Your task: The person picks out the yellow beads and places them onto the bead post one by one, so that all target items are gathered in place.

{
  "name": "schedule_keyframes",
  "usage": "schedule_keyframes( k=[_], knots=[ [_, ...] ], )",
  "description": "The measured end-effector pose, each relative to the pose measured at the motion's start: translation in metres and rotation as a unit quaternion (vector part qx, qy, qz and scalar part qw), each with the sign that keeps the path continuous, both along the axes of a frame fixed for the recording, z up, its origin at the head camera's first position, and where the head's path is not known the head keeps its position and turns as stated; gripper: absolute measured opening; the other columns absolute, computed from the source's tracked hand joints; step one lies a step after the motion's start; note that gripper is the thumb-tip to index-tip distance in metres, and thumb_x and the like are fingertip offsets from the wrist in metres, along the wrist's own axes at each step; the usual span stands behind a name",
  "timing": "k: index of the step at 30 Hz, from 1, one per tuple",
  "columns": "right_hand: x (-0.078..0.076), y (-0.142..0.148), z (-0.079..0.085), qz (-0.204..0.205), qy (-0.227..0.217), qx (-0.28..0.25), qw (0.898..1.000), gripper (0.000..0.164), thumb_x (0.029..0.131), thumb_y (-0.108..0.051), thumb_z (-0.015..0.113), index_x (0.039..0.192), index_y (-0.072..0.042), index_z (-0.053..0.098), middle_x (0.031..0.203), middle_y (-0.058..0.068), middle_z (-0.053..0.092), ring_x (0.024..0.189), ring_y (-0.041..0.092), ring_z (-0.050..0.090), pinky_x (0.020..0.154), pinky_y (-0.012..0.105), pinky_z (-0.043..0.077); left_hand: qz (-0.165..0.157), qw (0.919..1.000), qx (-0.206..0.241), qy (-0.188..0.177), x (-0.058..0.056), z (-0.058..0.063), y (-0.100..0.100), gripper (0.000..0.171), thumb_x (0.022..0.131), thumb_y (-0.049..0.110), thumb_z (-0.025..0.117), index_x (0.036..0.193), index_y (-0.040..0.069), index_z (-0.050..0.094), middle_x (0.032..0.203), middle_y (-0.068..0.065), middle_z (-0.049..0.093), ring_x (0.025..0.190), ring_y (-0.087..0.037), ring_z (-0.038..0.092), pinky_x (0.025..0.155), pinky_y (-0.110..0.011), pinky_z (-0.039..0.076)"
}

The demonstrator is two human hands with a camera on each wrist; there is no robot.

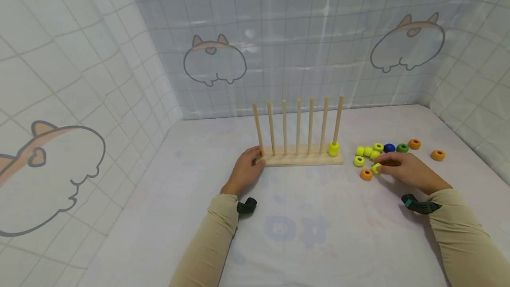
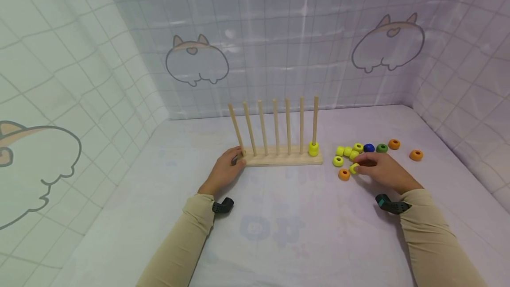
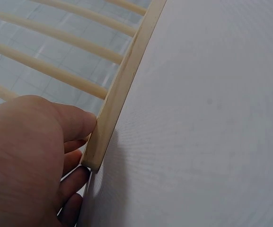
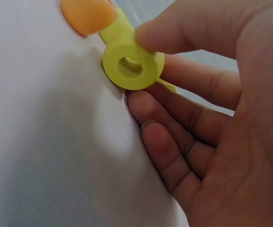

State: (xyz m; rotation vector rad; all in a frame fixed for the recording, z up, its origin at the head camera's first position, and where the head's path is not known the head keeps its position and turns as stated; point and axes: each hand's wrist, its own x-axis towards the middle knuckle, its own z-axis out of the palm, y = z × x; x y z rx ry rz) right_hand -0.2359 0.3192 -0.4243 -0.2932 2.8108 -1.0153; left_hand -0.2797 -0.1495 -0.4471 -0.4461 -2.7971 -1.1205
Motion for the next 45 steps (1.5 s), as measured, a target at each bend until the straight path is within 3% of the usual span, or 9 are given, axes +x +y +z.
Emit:
schedule_keyframes(
  k=[7, 13, 19, 26, 33, 36, 40, 45],
  knots=[
    [0.0025, -0.0056, 0.0039, 0.007, -0.004, 0.007, 1.0, 0.046, 0.098, -0.032, 0.065, 0.131, 0.001, 0.063, 0.126, 0.023, 0.06, 0.106, 0.032, 0.057, 0.078, 0.034, 0.051, -0.001, 1.0, -0.006, 0.0, 0.0003, 0.0002, 0.0, 0.046, 0.1, 0.021, 0.059, 0.14, -0.002, 0.056, 0.152, -0.011, 0.046, 0.143, -0.029, 0.037, 0.118, -0.043, 0.028],
    [0.0023, -0.0029, 0.0024, -0.01, -0.003, 0.004, 1.0, 0.05, 0.1, -0.038, 0.062, 0.132, 0.0, 0.062, 0.129, 0.027, 0.057, 0.103, 0.033, 0.052, 0.073, 0.033, 0.046, -0.001, 1.0, -0.002, 0.001, 0.0001, -0.0001, -0.0001, 0.046, 0.1, 0.021, 0.059, 0.14, -0.002, 0.056, 0.152, -0.011, 0.046, 0.143, -0.029, 0.037, 0.119, -0.043, 0.027],
    [0.0026, 0.002, 0.0017, -0.033, 0.002, -0.014, 0.999, 0.057, 0.099, -0.048, 0.06, 0.135, -0.004, 0.06, 0.137, 0.027, 0.053, 0.117, 0.036, 0.049, 0.083, 0.038, 0.045, -0.003, 1.0, -0.003, 0.002, -0.0005, -0.0018, 0.0005, 0.047, 0.1, 0.021, 0.059, 0.141, -0.002, 0.055, 0.152, -0.011, 0.046, 0.143, -0.03, 0.036, 0.119, -0.043, 0.027],
    [0.0037, 0.0018, 0.0054, -0.056, -0.001, -0.042, 0.998, 0.056, 0.099, -0.045, 0.061, 0.137, -0.004, 0.06, 0.113, 0.014, 0.07, 0.101, 0.019, 0.059, 0.076, 0.027, 0.046, -0.002, 1.0, -0.005, -0.002, -0.0012, -0.0024, 0.001, 0.048, 0.1, 0.022, 0.058, 0.143, -0.001, 0.053, 0.152, -0.011, 0.045, 0.144, -0.029, 0.036, 0.119, -0.042, 0.027],
    [0.003, -0.0038, 0.0063, -0.066, -0.023, -0.082, 0.994, 0.06, 0.1, -0.047, 0.059, 0.142, -0.005, 0.054, 0.125, 0.019, 0.065, 0.101, 0.014, 0.065, 0.094, 0.05, 0.045, -0.001, 1.0, -0.008, -0.006, 0.0002, 0.0004, 0.0012, 0.049, 0.101, 0.022, 0.058, 0.144, -0.001, 0.052, 0.153, -0.01, 0.045, 0.144, -0.028, 0.035, 0.119, -0.042, 0.026],
    [0.0029, -0.0043, 0.0063, -0.063, -0.017, -0.106, 0.992, 0.055, 0.101, -0.04, 0.059, 0.142, -0.004, 0.053, 0.127, 0.019, 0.063, 0.1, 0.011, 0.066, 0.094, 0.036, 0.049, 0.001, 0.9999, -0.011, -0.001, 0.0004, 0.0008, 0.0008, 0.049, 0.101, 0.023, 0.059, 0.143, -0.001, 0.052, 0.153, -0.009, 0.045, 0.144, -0.029, 0.035, 0.119, -0.042, 0.026],
    [0.0035, -0.0046, 0.0053, -0.056, -0.005, -0.151, 0.987, 0.053, 0.101, -0.034, 0.061, 0.142, -0.001, 0.053, 0.136, 0.019, 0.053, 0.097, 0.005, 0.066, 0.081, 0.013, 0.051, 0.004, 0.9999, -0.012, 0.001, -0.0005, -0.0006, 0.0, 0.049, 0.101, 0.024, 0.059, 0.143, 0.0, 0.053, 0.153, -0.009, 0.045, 0.144, -0.029, 0.036, 0.119, -0.043, 0.026],
    [0.004, -0.0063, 0.0034, -0.052, 0.007, -0.183, 0.982, 0.052, 0.1, -0.031, 0.063, 0.14, 0.001, 0.053, 0.14, 0.018, 0.047, 0.098, -0.002, 0.062, 0.081, 0.014, 0.053, 0.004, 0.9999, -0.01, 0.001, -0.0013, -0.002, -0.0006, 0.049, 0.1, 0.024, 0.059, 0.143, -0.001, 0.053, 0.153, -0.009, 0.045, 0.144, -0.028, 0.036, 0.119, -0.042, 0.026]
  ],
)
